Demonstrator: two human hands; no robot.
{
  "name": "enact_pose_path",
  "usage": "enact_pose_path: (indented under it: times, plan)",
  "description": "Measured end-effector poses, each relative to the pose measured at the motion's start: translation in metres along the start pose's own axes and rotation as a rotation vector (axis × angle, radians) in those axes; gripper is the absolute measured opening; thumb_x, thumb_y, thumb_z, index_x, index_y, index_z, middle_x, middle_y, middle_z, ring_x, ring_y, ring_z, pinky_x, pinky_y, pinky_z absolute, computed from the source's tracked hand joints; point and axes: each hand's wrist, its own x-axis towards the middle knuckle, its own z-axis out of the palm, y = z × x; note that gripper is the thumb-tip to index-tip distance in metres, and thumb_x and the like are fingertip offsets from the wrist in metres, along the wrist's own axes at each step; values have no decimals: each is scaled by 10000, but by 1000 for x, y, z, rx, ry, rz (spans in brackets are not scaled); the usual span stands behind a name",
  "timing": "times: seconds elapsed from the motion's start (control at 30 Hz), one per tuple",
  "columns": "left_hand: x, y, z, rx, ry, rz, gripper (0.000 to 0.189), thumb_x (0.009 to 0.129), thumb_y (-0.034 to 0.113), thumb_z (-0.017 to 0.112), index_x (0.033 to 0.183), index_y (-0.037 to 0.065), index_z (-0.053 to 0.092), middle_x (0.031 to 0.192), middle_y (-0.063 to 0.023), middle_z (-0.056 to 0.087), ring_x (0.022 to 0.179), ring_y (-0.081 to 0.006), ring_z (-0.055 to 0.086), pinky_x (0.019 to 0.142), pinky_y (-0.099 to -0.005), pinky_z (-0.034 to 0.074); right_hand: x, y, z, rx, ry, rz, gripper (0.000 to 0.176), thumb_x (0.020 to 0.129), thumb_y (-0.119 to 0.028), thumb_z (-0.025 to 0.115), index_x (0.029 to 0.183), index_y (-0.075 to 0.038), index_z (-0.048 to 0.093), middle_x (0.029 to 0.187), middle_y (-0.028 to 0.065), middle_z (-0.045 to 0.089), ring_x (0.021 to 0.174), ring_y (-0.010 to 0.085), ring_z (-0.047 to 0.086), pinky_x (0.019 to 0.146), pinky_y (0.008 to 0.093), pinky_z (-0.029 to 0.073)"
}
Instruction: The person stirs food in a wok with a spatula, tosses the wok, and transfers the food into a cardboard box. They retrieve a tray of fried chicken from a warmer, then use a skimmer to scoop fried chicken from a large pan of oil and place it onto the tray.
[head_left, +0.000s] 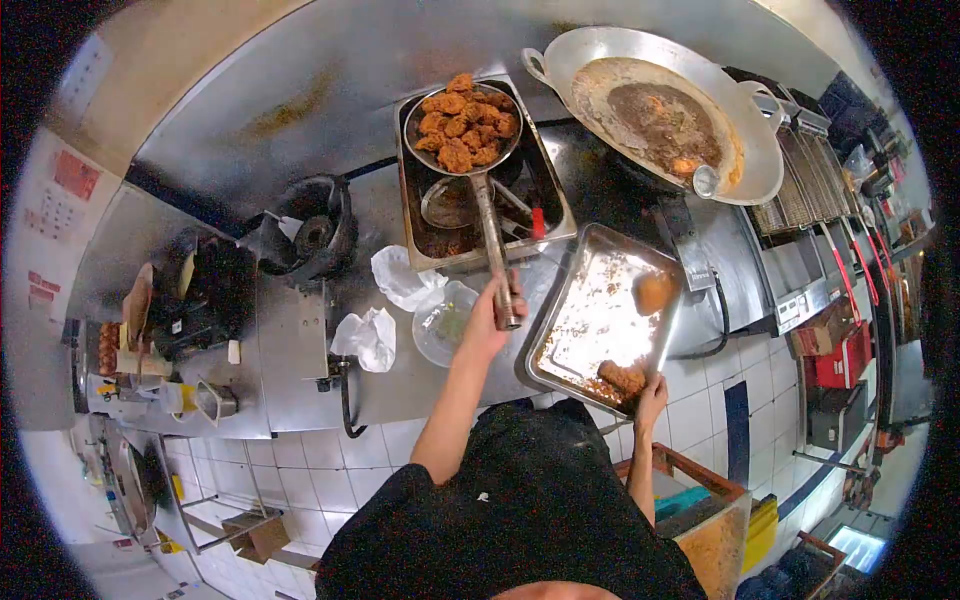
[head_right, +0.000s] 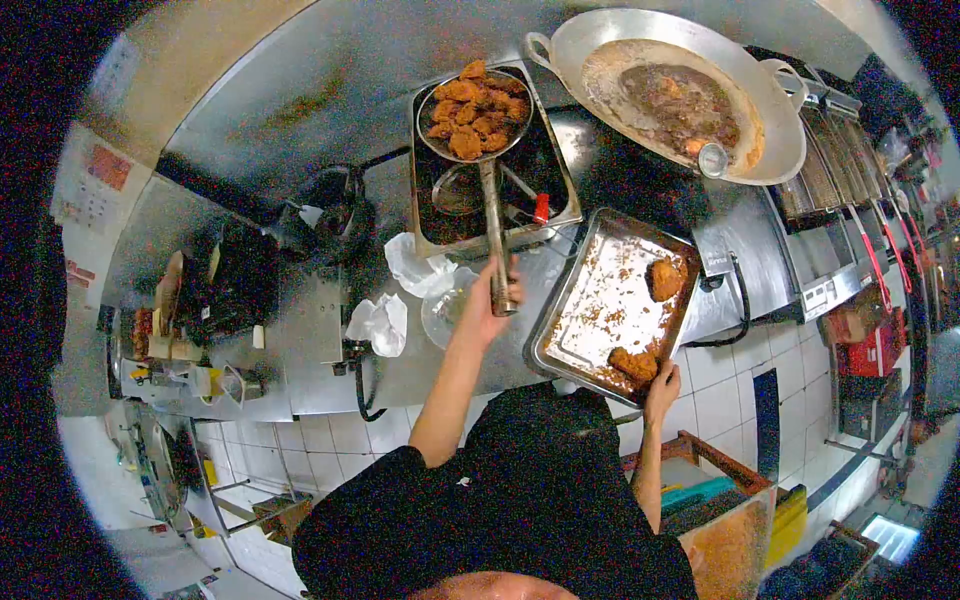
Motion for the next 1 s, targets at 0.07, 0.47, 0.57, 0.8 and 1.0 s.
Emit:
enact_pose_path:
  times: [0.07, 0.47, 0.57, 0.8, 1.0]
  plan:
    - [10, 4, -7, 9, -72, -1, 242, 906, 308, 566, 1024, 101, 524, 696, 6, 465, 512, -88, 432, 432, -211, 367, -2, 8, -1, -5, -23, -16, 432, 975, -324, 413, 968, 76, 577, 862, 108, 623, 758, 158, 515, 726, 329, 431]
    - [-122, 14, -12, 598, 93, 83, 153, 882, 113, 561, 1009, 100, 477, 612, 50, 361, 421, -32, 331, 346, -194, 256, 10, 45, -2, 29, -79, 71, 487, 954, -341, 449, 906, 115, 613, 707, 134, 616, 670, 147, 497, 665, 314, 436]
    - [-183, 3, -8, 634, 123, 23, 189, 886, 110, 555, 1052, 95, 464, 612, 47, 354, 426, -29, 333, 342, -193, 252, 7, 37, -2, 83, -35, 67, 480, 950, -338, 462, 891, 114, 612, 729, 101, 631, 693, 114, 486, 667, 312, 438]
    - [-310, -53, 23, 688, 120, 12, 241, 885, 90, 540, 1096, 80, 425, 594, 38, 345, 388, -26, 300, 310, -191, 236, 2, 27, -17, 152, -58, -14, 461, 953, -315, 464, 805, 105, 583, 660, 108, 586, 650, 116, 457, 615, 325, 417]
    - [-363, -86, 45, 732, 72, -163, 259, 882, 108, 557, 1080, 69, 395, 586, 38, 342, 387, -28, 316, 310, -198, 257, 1, 42, -21, 120, -33, -22, 456, 933, -335, 485, 866, 93, 626, 730, 157, 646, 659, 145, 518, 663, 344, 445]
